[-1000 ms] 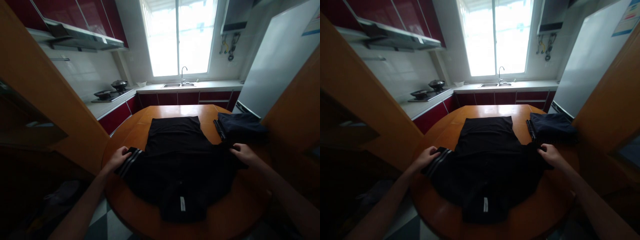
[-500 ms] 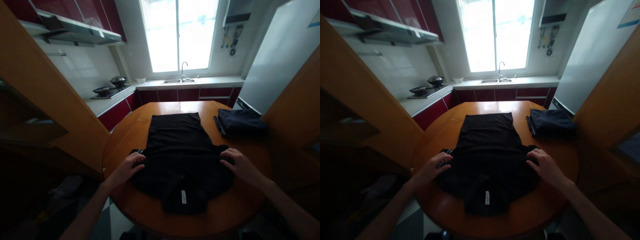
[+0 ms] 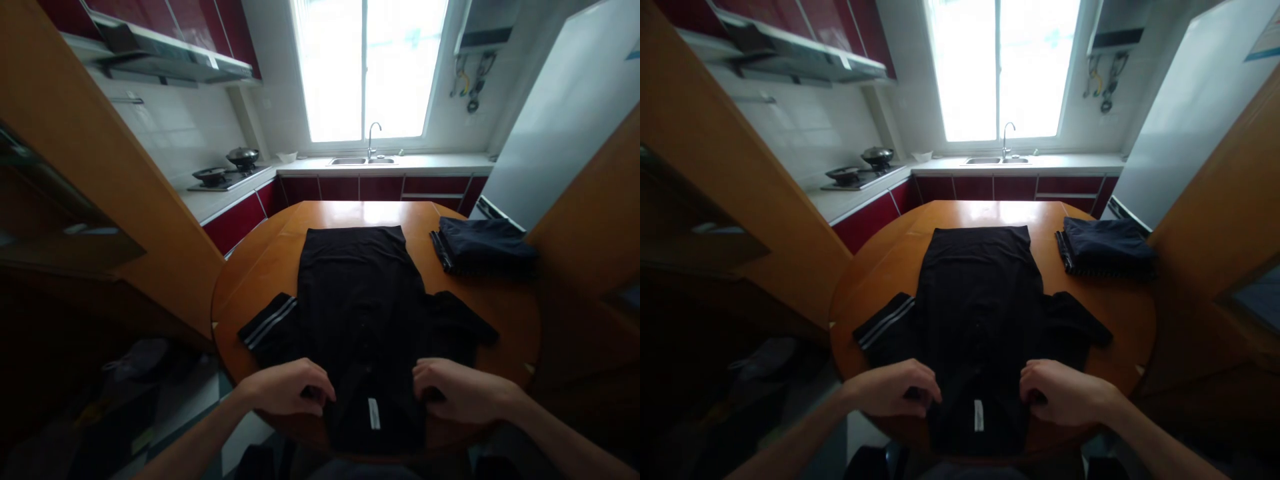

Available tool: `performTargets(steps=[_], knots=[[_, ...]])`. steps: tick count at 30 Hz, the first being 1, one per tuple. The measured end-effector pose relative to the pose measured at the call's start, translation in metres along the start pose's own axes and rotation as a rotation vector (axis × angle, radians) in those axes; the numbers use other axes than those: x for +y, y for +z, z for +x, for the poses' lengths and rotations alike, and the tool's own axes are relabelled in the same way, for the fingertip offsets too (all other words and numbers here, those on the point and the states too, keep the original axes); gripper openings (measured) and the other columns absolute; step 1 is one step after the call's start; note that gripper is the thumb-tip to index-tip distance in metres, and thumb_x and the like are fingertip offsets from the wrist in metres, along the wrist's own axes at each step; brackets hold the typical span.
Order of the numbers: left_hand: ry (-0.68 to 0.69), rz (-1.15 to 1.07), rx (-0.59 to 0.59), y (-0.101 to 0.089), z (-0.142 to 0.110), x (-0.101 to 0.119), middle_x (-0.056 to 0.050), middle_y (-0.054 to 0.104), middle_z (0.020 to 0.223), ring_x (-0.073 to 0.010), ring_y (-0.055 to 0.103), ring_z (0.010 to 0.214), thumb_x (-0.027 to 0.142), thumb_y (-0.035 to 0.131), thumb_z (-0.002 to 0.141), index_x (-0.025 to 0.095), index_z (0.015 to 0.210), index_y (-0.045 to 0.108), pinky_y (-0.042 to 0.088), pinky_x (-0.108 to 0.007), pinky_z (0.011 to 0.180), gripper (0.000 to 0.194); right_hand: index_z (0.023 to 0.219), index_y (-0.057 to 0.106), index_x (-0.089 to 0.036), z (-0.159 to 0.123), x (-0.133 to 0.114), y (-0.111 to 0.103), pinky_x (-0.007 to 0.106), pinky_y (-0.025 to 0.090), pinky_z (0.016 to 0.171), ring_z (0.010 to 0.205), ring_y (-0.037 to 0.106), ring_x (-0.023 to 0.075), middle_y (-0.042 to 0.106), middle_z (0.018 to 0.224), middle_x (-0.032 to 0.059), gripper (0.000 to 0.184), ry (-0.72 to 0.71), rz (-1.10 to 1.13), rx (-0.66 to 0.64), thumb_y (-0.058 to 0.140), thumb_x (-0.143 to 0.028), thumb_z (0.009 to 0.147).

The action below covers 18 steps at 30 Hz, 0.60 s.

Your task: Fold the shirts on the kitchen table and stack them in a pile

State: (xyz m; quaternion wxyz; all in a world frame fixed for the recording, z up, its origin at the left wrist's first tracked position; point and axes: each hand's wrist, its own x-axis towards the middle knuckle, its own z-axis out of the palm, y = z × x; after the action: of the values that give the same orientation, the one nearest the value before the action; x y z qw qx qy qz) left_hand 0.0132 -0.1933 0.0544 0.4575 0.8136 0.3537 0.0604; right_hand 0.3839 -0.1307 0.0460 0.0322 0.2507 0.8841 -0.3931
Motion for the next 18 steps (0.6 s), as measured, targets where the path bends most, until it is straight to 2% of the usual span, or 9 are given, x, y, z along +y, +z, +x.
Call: performTargets(steps=[2, 3, 5, 8, 11, 14, 18], knots=[[0.014, -0.084, -0.039, -0.020, -0.001, 0.002, -0.006, 0.074, 0.099, -0.0188, 0.070, 0.086, 0.032, 0.069, 0.090, 0.024, 0.119, 0.070, 0.054, -0.026, 0.078, 0.031, 0.097, 0.073, -0.021, -0.003, 0.008, -0.017, 0.025, 0.048, 0.074, 0.083, 0.065, 0.0174, 0.071, 0.092, 0.0021, 0.018, 0.038, 0.098, -0.032, 0.066, -0.023, 0.080], [0.011, -0.098, 0.000, -0.034, 0.001, -0.001, -0.006, 0.075, 0.100, -0.0193, 0.070, 0.088, 0.035, 0.068, 0.091, 0.023, 0.121, 0.069, 0.055, -0.027, 0.079, 0.032, 0.100, 0.074, -0.021, -0.001, 0.015, -0.030, 0.025, 0.048, 0.069, 0.078, 0.064, 0.0169, 0.071, 0.090, 0.0023, 0.021, 0.057, 0.133, -0.003, 0.066, -0.029, 0.083], [-0.028, -0.063, 0.192, -0.069, 0.010, -0.017, -0.007, 0.075, 0.101, -0.0201, 0.070, 0.090, 0.040, 0.064, 0.092, 0.021, 0.118, 0.070, 0.054, -0.029, 0.081, 0.033, 0.101, 0.074, -0.019, 0.011, 0.039, -0.062, 0.025, 0.047, 0.064, 0.072, 0.062, 0.0166, 0.071, 0.083, 0.0027, 0.026, 0.088, 0.142, 0.179, 0.063, -0.038, 0.087], [-0.128, 0.008, 0.549, -0.132, 0.035, -0.061, -0.008, 0.074, 0.097, -0.0213, 0.069, 0.087, 0.050, 0.065, 0.088, 0.017, 0.115, 0.069, 0.055, -0.031, 0.078, 0.043, 0.097, 0.074, -0.016, 0.047, 0.087, -0.121, 0.026, 0.049, 0.065, 0.071, 0.063, 0.0174, 0.072, 0.082, 0.0049, 0.027, 0.125, 0.094, 0.506, 0.061, -0.038, 0.086], [-0.276, 0.180, 0.823, -0.196, 0.065, -0.111, -0.009, 0.074, 0.099, -0.0226, 0.069, 0.090, 0.052, 0.065, 0.083, 0.016, 0.108, 0.070, 0.055, -0.033, 0.083, 0.044, 0.093, 0.074, -0.015, 0.089, 0.134, -0.176, 0.025, 0.051, 0.069, 0.076, 0.067, 0.0188, 0.075, 0.087, 0.0082, 0.020, 0.384, -0.066, 0.733, 0.061, -0.027, 0.084], [-0.442, 0.263, 0.928, -0.248, 0.091, -0.151, -0.011, 0.073, 0.103, -0.0234, 0.069, 0.086, 0.050, 0.068, 0.078, 0.015, 0.107, 0.070, 0.056, -0.035, 0.082, 0.045, 0.092, 0.076, -0.013, 0.127, 0.169, -0.218, 0.025, 0.050, 0.074, 0.084, 0.069, 0.0212, 0.076, 0.094, 0.0127, 0.019, 0.510, -0.120, 0.795, 0.062, -0.023, 0.084], [-0.552, 0.299, 0.973, -0.292, 0.118, -0.195, -0.013, 0.073, 0.104, -0.0241, 0.070, 0.086, 0.045, 0.070, 0.077, 0.014, 0.112, 0.069, 0.055, -0.035, 0.083, 0.047, 0.096, 0.076, -0.015, 0.168, 0.203, -0.250, 0.026, 0.049, 0.082, 0.097, 0.069, 0.0228, 0.075, 0.105, 0.0137, 0.019, 0.621, -0.154, 0.815, 0.064, -0.025, 0.085]])
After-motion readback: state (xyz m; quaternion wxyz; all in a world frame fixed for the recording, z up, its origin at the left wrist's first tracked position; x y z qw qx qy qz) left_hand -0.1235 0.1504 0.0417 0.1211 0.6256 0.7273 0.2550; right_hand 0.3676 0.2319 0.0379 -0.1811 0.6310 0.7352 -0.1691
